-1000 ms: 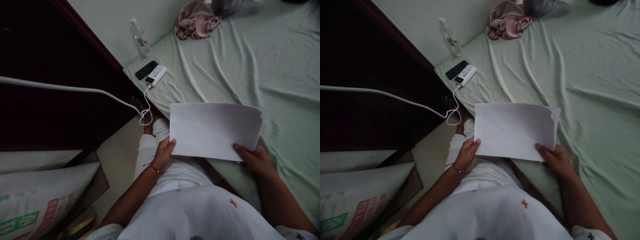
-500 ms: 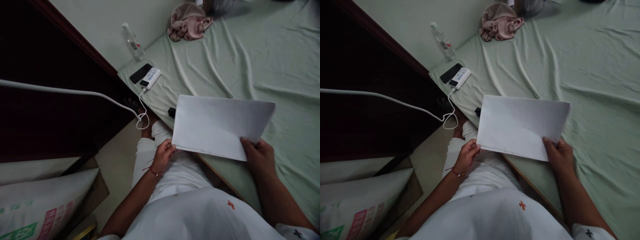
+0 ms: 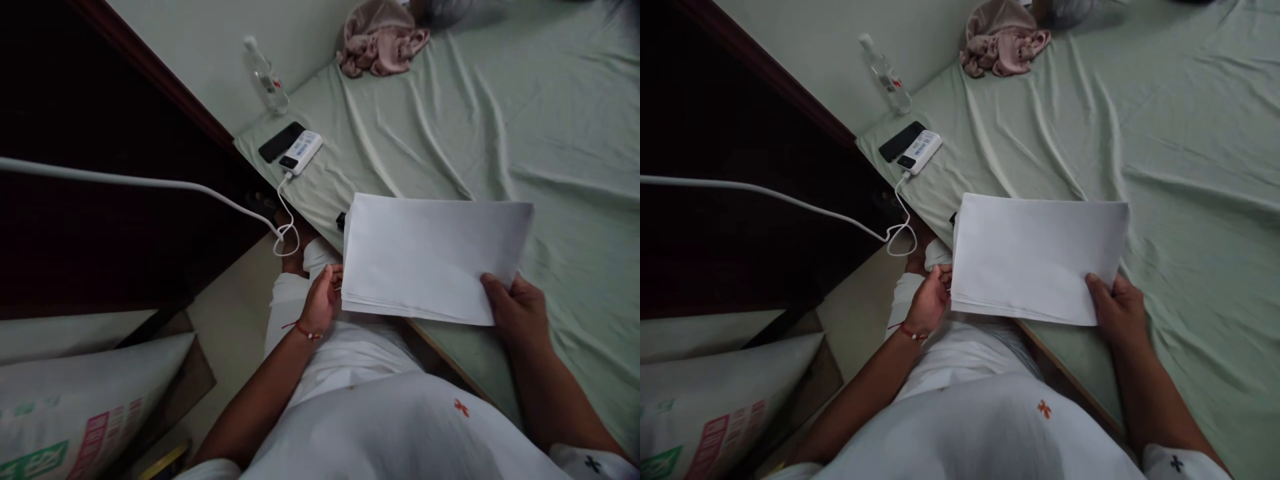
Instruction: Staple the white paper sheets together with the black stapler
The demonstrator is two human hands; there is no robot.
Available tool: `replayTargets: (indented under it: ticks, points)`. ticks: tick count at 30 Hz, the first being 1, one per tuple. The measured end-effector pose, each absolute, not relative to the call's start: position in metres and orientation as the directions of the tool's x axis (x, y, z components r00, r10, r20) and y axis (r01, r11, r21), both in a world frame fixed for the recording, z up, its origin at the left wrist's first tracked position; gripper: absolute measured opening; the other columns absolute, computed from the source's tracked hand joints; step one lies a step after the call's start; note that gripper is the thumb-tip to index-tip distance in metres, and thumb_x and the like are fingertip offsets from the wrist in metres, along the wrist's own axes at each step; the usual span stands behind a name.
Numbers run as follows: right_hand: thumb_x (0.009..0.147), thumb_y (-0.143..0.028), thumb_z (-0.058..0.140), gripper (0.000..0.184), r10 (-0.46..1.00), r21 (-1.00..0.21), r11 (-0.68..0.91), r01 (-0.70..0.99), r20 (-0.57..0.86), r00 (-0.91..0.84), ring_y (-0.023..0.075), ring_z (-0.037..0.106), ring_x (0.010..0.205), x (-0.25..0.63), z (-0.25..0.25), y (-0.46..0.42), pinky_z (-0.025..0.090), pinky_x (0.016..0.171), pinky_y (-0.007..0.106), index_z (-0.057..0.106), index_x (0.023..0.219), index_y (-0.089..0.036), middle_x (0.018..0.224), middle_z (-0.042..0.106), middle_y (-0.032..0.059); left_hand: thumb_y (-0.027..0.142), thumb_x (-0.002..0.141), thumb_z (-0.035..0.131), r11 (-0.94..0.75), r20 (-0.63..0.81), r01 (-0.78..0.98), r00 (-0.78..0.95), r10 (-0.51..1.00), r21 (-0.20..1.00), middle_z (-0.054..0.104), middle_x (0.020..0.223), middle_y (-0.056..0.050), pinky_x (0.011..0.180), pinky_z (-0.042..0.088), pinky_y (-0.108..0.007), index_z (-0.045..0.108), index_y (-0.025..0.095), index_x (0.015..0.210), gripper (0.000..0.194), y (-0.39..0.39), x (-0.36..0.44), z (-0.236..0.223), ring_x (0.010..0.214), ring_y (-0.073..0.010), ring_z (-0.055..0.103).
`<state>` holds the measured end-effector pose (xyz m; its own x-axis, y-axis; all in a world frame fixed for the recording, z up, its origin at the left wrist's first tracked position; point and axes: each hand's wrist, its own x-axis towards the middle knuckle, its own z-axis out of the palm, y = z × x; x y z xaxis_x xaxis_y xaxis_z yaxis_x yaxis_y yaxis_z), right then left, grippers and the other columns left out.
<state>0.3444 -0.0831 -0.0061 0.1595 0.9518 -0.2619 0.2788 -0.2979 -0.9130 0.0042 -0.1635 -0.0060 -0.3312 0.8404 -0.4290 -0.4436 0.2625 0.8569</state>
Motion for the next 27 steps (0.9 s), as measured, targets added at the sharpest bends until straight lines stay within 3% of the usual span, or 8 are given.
replayTargets:
  ticks: [4,8,12,18,22,27]
  points:
    - [0.082,-0.058,0.081,0.035,0.944,-0.904,-0.328,0.274,-0.304,0.127,0.0153,0.051,0.056,0.341,-0.001,-0.083,0.04,0.05,0.028,0.077,0.094,-0.025,0.071,0.067,-0.001,0.064,0.062,0.099,0.273,-0.368,-0.292,-0.349,0.862,0.917,0.057,0.067,0.005,0.059,0.038,-0.022,0.062,0.019,0.076,0.059,-0.155,0.001,-0.005,0.062,-0.0096,0.047]
    - [0.082,-0.054,0.082,0.041,0.95,-0.919,-0.304,0.253,-0.272,0.153,0.0175,0.06,0.067,0.338,0.001,-0.083,0.047,0.059,0.03,0.079,0.113,-0.027,0.09,0.076,0.0012,0.073,0.066,0.093,0.251,-0.324,-0.217,-0.434,0.841,0.943,0.047,0.061,0.007,0.057,0.031,-0.023,0.051,0.019,0.065,0.068,-0.149,0.002,-0.008,0.061,-0.0084,0.038]
    - [0.083,-0.055,0.081,0.04,0.963,-0.92,-0.258,0.294,-0.223,0.148,0.0175,0.061,0.072,0.342,-0.008,-0.082,0.05,0.066,0.031,0.08,0.109,-0.025,0.093,0.077,0.0017,0.076,0.07,0.088,0.227,-0.328,-0.271,-0.429,0.842,0.935,0.053,0.064,0.004,0.061,0.036,-0.025,0.058,0.019,0.068,0.065,-0.148,0.004,-0.012,0.064,-0.011,0.043]
    - [0.085,-0.052,0.08,0.046,0.966,-0.924,-0.238,0.298,-0.193,0.174,0.0199,0.066,0.085,0.348,-0.016,-0.082,0.053,0.078,0.034,0.078,0.12,-0.023,0.108,0.08,0.0046,0.059,0.064,0.098,0.284,-0.413,-0.378,-0.325,0.851,0.881,0.054,0.066,0.005,0.06,0.037,-0.024,0.06,0.019,0.072,0.055,-0.163,0.005,-0.016,0.062,-0.0102,0.045]
    - [0.084,-0.051,0.082,0.041,0.961,-0.921,-0.248,0.302,-0.195,0.195,0.0184,0.064,0.081,0.345,-0.011,-0.083,0.052,0.076,0.033,0.08,0.111,-0.021,0.102,0.079,0.004,0.066,0.07,0.093,0.261,-0.375,-0.316,-0.388,0.842,0.912,0.048,0.062,0.006,0.058,0.033,-0.024,0.056,0.02,0.067,0.06,-0.164,0.007,-0.017,0.06,-0.0098,0.04]
    - [0.082,-0.05,0.084,0.04,0.957,-0.937,-0.244,0.252,-0.19,0.221,0.0172,0.062,0.077,0.342,-0.01,-0.082,0.05,0.073,0.032,0.081,0.109,-0.019,0.099,0.078,0.0042,0.072,0.073,0.088,0.222,-0.36,-0.361,-0.378,0.853,0.906,0.057,0.063,0.003,0.063,0.041,-0.028,0.063,0.02,0.072,0.058,-0.162,0.007,-0.016,0.065,-0.0147,0.051]
